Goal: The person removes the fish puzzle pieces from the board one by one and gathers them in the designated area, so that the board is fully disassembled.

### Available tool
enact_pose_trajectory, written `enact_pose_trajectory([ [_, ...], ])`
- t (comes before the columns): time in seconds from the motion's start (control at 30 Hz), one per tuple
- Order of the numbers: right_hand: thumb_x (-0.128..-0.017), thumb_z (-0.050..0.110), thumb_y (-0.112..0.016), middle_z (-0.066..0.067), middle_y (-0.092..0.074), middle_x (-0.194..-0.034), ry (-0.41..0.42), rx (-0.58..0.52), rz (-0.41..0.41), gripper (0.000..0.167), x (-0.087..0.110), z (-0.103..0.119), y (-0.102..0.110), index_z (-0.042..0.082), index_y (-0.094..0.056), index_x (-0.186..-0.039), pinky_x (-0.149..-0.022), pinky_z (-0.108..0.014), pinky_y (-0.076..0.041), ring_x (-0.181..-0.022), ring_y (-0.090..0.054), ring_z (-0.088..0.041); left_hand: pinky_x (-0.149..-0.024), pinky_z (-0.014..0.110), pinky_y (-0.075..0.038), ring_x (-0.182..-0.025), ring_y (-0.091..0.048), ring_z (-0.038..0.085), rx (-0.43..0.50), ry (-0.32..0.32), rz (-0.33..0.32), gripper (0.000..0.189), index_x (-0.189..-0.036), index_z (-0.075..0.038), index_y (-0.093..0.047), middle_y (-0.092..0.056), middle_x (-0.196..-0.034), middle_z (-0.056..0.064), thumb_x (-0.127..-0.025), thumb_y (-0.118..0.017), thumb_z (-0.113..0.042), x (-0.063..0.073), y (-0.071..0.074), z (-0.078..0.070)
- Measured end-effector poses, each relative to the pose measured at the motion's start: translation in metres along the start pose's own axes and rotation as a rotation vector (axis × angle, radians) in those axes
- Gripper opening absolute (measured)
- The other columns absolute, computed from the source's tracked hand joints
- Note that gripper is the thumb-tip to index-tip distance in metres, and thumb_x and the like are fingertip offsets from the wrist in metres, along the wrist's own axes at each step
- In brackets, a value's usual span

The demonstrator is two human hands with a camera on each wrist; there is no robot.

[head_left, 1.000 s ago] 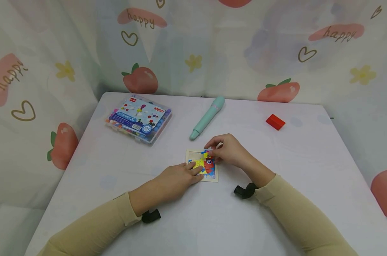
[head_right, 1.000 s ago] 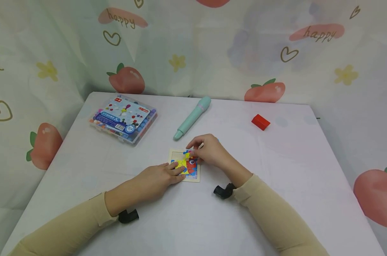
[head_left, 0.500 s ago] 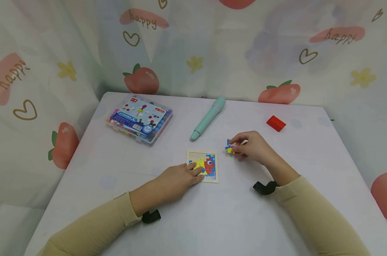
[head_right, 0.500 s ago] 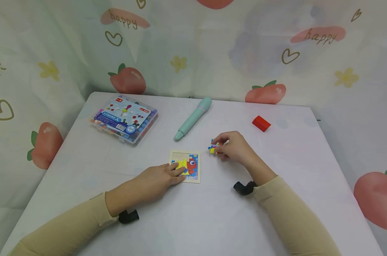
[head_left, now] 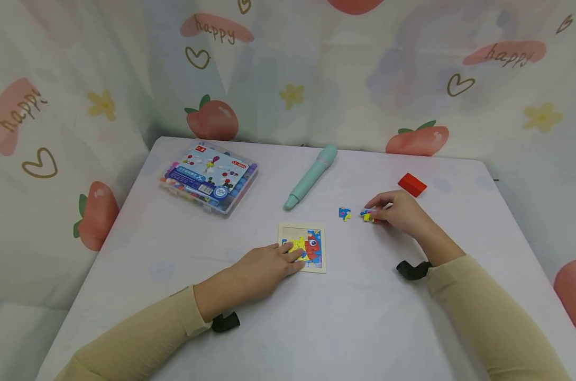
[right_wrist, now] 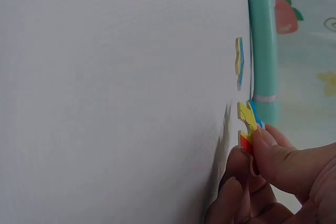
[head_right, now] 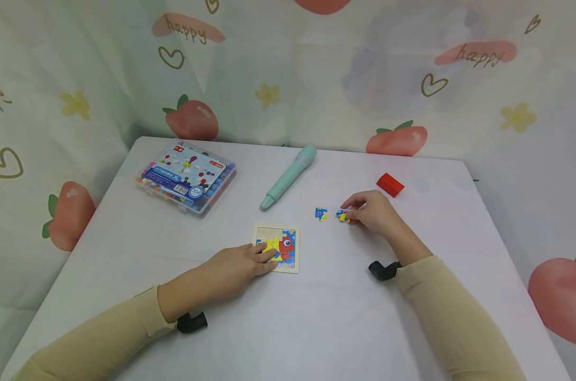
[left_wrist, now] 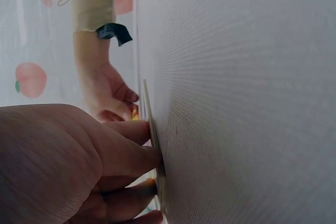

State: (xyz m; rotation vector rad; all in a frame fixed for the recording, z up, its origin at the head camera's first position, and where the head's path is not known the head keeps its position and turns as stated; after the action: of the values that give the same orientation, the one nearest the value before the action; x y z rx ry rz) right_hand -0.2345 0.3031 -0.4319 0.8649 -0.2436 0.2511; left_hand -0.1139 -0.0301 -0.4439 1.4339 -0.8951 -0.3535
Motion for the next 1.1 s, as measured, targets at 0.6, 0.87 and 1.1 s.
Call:
enact_pose_trajectory([
  [0.6,-0.101,0.014,-0.076,-0.011,-0.063,-0.103,-0.015,0.021,-0.003,0.022,-0.0007,-0.0060,0.0018,0.009,-0.080,-0.121,-0.069,-0.024,-0.052,-0.099,-0.055,-0.027,-0.127,0.043,-0.042,-0.163,-0.037,0.022,0.001,0.003,0.000,0.059,-0.161,-0.032,-0.053,-0.044,-0.172,-0.009,-0.105,-0.068,-0.018,0.0000,0.0000,-0.0001],
  [0.87,-0.101,0.013,-0.076,-0.012,-0.065,-0.100,0.000,0.067,-0.040,0.020,-0.0005,-0.0059,-0.0013,0.008,-0.081,-0.119,-0.069,-0.026,-0.051,-0.096,-0.056,-0.028,-0.126,0.043,-0.043,-0.163,-0.038,0.022,-0.001,0.011,-0.010,0.058,-0.160,-0.032,-0.054,-0.045,-0.171,-0.009,-0.105,-0.068,-0.019,0.0001,-0.0007,-0.0005],
  [1.1,-0.101,0.017,-0.075,-0.014,-0.065,-0.105,-0.015,0.076,-0.053,0.022,-0.0007,-0.0064,-0.0043,0.009,-0.080,-0.121,-0.071,-0.027,-0.053,-0.100,-0.057,-0.030,-0.127,0.043,-0.043,-0.163,-0.038,0.022,0.004,0.009,-0.010,0.058,-0.160,-0.032,-0.054,-0.045,-0.171,-0.009,-0.105,-0.067,-0.018,0.0006,-0.0002,-0.0007],
])
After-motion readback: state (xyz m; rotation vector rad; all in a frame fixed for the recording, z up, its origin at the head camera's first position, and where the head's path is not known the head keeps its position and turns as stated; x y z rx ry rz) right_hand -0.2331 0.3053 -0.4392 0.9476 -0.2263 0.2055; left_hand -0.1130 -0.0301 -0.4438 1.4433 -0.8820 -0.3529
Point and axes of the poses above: each hand's wrist, its own x-axis away from the middle knuckle, its own y-axis out of the back of the hand, z = x × y, the point moved 3 cm from there along -x, towards the middle knuckle
